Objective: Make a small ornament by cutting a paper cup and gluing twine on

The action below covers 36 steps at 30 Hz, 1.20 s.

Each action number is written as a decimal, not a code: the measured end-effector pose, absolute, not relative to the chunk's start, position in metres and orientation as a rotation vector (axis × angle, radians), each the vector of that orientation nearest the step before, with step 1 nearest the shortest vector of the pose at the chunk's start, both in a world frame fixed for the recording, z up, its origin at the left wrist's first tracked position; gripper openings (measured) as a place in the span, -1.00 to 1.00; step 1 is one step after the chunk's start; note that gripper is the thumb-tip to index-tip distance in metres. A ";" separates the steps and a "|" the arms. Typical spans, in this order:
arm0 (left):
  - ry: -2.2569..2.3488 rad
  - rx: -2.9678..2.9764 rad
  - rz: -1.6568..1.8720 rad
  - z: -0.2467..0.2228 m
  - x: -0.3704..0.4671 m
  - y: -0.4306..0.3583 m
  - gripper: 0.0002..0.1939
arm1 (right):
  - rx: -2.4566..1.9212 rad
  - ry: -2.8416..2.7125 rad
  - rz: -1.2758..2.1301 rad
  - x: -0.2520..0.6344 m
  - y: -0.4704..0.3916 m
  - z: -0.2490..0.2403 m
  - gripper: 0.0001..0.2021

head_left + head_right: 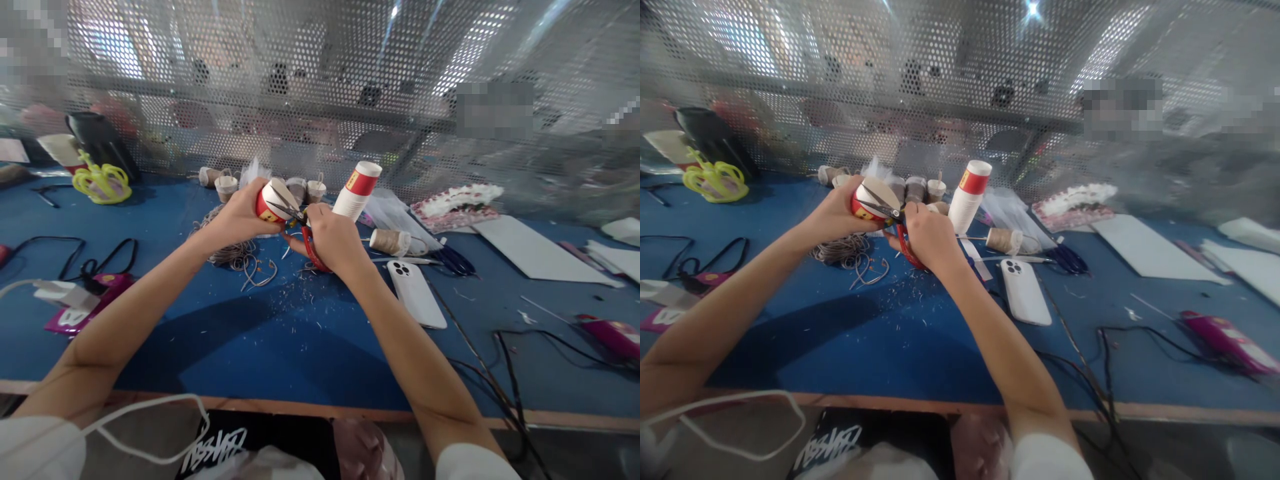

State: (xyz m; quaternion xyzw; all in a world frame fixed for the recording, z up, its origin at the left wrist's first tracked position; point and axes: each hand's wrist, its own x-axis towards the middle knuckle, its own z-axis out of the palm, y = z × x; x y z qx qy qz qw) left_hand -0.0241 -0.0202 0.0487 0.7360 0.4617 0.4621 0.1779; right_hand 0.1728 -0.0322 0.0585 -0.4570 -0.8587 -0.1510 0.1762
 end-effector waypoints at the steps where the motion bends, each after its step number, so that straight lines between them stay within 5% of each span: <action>1: 1.294 2.086 1.314 0.048 -0.024 -0.020 -0.46 | -1.299 -2.431 -0.438 0.172 -0.033 0.058 -0.61; 23: 1.363 2.008 1.325 0.042 -0.023 -0.017 -0.44 | -1.415 -2.357 -0.421 0.173 -0.029 0.060 -0.77; 36: 1.343 2.091 1.458 0.037 -0.014 -0.018 -0.35 | -1.418 -2.240 -0.405 0.196 -0.026 0.080 -0.61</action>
